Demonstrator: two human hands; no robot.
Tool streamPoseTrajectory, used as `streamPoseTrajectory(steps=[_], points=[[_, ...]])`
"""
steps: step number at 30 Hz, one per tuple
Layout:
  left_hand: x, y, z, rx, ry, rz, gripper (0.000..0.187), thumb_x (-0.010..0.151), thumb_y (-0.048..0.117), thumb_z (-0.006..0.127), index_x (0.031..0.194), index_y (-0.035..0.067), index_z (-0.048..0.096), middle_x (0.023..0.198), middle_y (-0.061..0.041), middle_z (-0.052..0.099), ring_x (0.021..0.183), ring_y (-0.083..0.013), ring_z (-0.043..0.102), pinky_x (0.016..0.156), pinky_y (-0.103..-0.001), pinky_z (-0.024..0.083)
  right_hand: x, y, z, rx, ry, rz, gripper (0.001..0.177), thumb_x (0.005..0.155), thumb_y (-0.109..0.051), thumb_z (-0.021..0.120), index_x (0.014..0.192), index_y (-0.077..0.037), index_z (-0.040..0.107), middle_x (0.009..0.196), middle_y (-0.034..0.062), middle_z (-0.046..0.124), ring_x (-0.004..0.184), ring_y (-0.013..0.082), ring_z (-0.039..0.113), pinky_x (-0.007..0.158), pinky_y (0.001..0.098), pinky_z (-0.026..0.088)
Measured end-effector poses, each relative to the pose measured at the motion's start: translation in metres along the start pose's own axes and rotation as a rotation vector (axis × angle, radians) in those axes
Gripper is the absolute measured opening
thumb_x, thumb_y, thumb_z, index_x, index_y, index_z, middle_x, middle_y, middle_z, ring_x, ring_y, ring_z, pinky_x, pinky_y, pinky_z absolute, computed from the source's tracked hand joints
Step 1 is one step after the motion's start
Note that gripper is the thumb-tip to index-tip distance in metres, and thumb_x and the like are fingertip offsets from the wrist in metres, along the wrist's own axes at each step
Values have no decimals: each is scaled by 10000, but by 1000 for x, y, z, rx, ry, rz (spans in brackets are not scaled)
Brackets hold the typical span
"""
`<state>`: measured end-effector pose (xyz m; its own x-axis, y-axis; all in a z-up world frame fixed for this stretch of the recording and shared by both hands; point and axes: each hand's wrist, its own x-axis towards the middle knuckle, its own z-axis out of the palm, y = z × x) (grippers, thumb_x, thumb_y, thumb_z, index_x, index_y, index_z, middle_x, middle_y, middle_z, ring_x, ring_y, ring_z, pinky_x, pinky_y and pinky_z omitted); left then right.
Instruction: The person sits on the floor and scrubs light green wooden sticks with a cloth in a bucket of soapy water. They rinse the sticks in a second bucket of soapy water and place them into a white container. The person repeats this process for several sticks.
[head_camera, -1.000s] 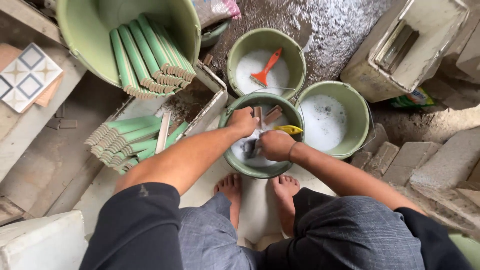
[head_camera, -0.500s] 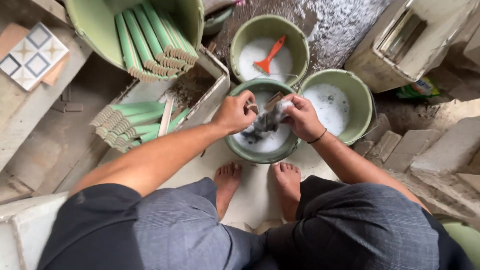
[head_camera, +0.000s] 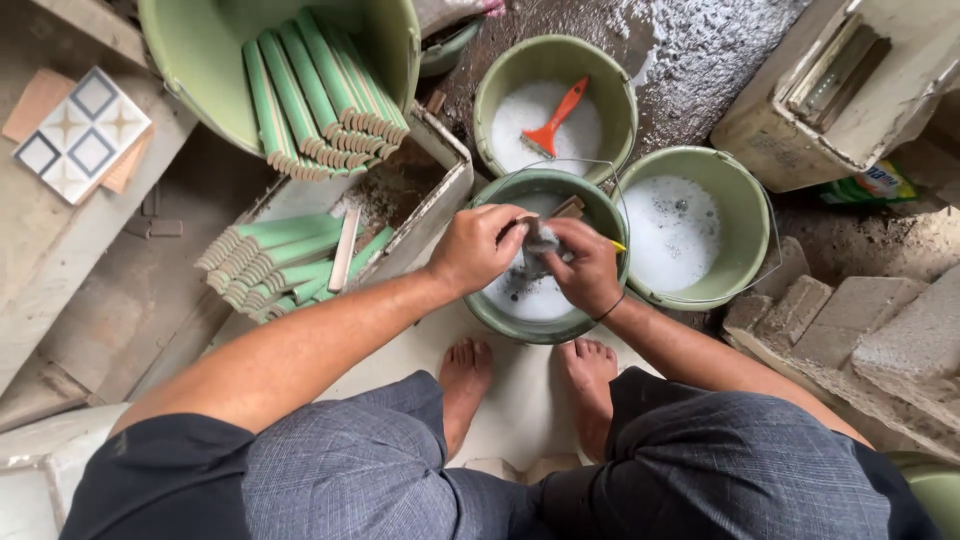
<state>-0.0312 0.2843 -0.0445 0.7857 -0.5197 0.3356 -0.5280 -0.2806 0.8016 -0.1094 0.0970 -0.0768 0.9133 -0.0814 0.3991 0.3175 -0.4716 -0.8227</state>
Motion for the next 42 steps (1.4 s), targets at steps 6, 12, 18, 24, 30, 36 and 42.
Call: streamPoseTrajectory(steps=[6,12,18,24,30,36,42], points=[[5,-8,-12,16,87,8,96,910,159,690,969,115,752,822,-67,752,810,-266,741,704,-341,602,-15,18,3,18,-39,121,227,757,2,805,983,-28,802,953,136,770,833,360,752,749,412,600],[-11,-12,5,32,-7,1,100,883,142,685,959,112,742,796,-88,743,793,-286,740,676,-370,599,24,-29,-7,16,39,-5,237,807,-25,813,1027,-112,811,982,83,775,853,304,753,760,384,595],[7,-2,-17,36,52,103,109,920,126,685,995,107,762,866,-66,768,827,-264,746,739,-341,600,-3,20,-5,-17,-102,137,258,743,54,814,991,-16,803,949,166,764,837,387,750,741,415,609],[9,5,-19,51,32,143,106,930,99,669,998,86,750,912,-59,774,855,-253,749,772,-343,600,14,-8,-14,8,-12,54,245,777,17,814,1013,-46,793,975,137,765,870,384,747,754,427,604],[8,17,-11,49,-9,163,111,922,31,655,986,33,746,899,-110,769,831,-304,746,757,-374,599,23,-24,-17,-11,39,-101,277,816,5,805,1076,-90,799,1055,101,759,960,305,738,854,386,599],[19,25,-25,72,22,155,104,962,68,659,1012,72,749,928,-61,776,837,-265,748,764,-353,599,1,18,-13,-107,-66,-2,283,765,66,802,1035,-21,786,1005,148,755,935,336,742,837,413,601],[13,24,-14,88,26,137,80,954,69,670,978,72,746,903,-72,771,821,-275,748,743,-357,596,16,-12,-19,-60,-7,-38,289,789,47,810,1062,-48,790,986,135,749,893,316,744,821,395,599]])
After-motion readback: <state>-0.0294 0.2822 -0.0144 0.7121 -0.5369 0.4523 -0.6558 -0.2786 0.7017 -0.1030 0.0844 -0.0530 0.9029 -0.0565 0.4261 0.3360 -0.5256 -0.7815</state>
